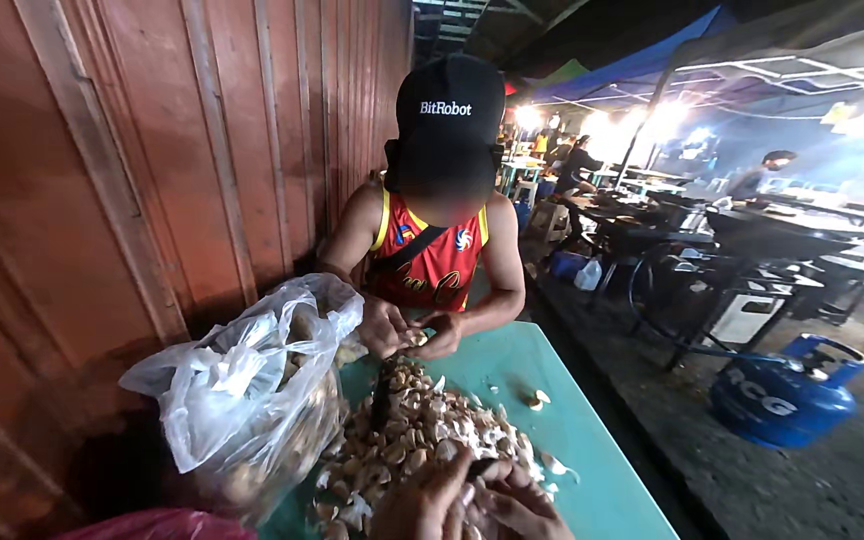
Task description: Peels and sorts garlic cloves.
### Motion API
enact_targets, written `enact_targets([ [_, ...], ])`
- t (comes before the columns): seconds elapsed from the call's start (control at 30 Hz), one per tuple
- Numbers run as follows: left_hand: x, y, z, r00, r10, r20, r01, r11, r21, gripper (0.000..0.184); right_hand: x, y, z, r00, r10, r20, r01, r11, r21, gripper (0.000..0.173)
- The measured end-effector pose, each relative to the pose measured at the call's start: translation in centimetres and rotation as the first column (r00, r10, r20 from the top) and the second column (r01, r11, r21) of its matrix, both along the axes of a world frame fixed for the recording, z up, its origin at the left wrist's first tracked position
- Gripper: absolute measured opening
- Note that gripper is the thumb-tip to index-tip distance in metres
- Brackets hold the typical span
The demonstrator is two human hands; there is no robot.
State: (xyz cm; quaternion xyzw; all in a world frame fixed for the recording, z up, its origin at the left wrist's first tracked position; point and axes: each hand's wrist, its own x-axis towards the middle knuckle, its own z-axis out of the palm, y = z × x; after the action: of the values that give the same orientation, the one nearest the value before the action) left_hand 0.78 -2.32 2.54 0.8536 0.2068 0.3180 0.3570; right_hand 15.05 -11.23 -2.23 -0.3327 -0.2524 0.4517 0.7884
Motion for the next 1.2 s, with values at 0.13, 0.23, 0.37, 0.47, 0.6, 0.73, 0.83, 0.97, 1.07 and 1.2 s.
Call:
enact_targets([
  [0.13,-0.3,0.6,0.4,0.999,0.04,-0.035,-0.04,0.999,-0.005,0.035,0.4,-0.4,0.4,0.996,0.059,0.062,-0.056,0.997,-0.051,0.022],
  [0.23,-0.1,0.8,0.0,0.997,0.077,-0.012,-0.077,0.997,-0.01,0.035,0.3,-0.6,0.9,0.996,0.088,0.028,-0.083,0.987,-0.138,0.02],
  [0.37,-0.5,1.7,-0.2,0.991,0.13,0.01,-0.131,0.991,0.027,0.036,0.9,-0.5,-0.1,0.986,0.16,-0.035,-0.163,0.981,-0.104,0.02],
  [0.47,-0.5,1.1,0.3,0.992,0.11,-0.067,-0.112,0.993,-0.029,0.035,1.0,-0.2,-0.4,0.978,0.165,-0.131,-0.168,0.986,-0.013,0.027],
  [0.6,0.0,0.0,0.2,0.99,0.083,-0.112,-0.093,0.992,-0.091,0.031,0.7,0.3,-0.4,0.969,0.096,-0.227,-0.088,0.995,0.046,0.028],
  [0.73,0.5,-0.7,-0.2,0.999,-0.04,-0.033,0.039,0.999,-0.027,0.038,-0.1,0.5,0.0,0.954,-0.056,-0.295,0.047,0.998,-0.039,0.034],
  [0.83,0.8,-1.0,-0.7,0.995,-0.051,-0.084,0.054,0.998,0.034,0.041,-0.4,0.6,-0.2,0.954,-0.086,-0.287,0.081,0.996,-0.028,0.035],
  [0.97,0.7,-1.0,-0.8,0.991,-0.031,-0.129,0.039,0.997,0.066,0.041,-0.9,0.6,0.4,0.947,-0.137,-0.292,0.125,0.99,-0.06,0.037],
  [1.07,0.8,-0.9,-0.9,0.993,-0.008,-0.115,0.019,0.996,0.091,0.041,-1.1,0.5,0.5,0.947,-0.125,-0.295,0.124,0.992,-0.024,0.037],
  [1.2,0.9,-0.9,-1.1,0.992,0.016,-0.122,0.0,0.992,0.129,0.04,-0.7,0.6,-0.6,0.966,-0.091,-0.242,0.103,0.994,0.036,0.033],
])
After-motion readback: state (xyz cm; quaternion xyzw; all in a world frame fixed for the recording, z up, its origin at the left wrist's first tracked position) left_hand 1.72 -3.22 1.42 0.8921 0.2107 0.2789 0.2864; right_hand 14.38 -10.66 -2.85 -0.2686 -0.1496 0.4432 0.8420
